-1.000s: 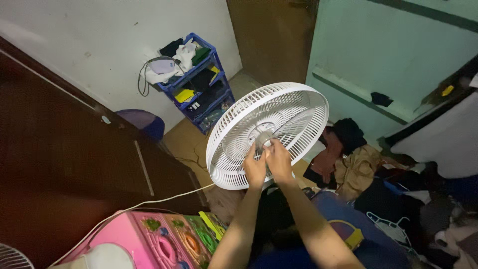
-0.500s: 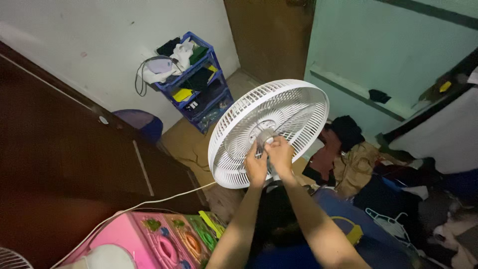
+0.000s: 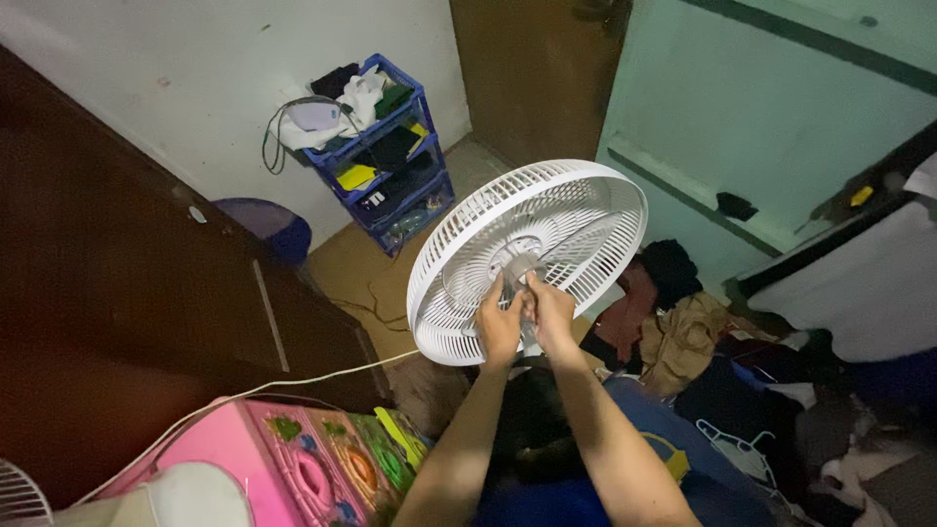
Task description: The person reassembles a white electric fan by attaching the front grille to the fan head and securing it with a central knob. The person then adjusts the fan's position and briefly touches a second fan on a pink storage unit.
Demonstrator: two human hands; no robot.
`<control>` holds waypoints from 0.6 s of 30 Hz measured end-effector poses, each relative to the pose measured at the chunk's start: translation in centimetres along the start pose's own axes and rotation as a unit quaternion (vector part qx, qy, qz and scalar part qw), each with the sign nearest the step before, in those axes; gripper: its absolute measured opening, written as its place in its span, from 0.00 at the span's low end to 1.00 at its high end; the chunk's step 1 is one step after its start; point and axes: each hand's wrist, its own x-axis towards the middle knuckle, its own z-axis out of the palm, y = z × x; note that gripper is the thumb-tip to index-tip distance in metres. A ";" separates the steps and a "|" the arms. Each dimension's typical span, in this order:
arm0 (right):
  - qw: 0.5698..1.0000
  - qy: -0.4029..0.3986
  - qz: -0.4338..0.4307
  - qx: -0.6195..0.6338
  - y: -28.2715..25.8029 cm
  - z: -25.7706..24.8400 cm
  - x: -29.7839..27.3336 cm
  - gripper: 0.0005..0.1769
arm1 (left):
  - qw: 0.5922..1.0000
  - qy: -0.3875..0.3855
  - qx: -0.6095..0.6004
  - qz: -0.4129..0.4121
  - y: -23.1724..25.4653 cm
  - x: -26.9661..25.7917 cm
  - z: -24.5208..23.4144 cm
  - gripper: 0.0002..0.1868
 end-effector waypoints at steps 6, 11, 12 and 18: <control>0.836 0.102 -0.353 -0.408 -0.3 0.5 -0.3 0.11 | 0.998 0.026 -0.011 0.059 0.1 0.2 -0.2 0.31; 0.790 0.022 -0.441 -0.426 -1.8 0.2 -2.9 0.15 | 0.997 -0.002 -0.071 0.001 0.4 -0.1 -0.2 0.31; 0.809 0.025 -0.413 -0.417 -1.9 0.1 -3.1 0.16 | 0.996 -0.001 -0.088 0.021 0.5 -0.2 -0.3 0.32; 0.999 0.000 0.007 -0.033 -1.8 -0.5 -1.3 0.18 | 0.998 -0.008 -0.054 -0.025 1.1 -0.2 -0.6 0.30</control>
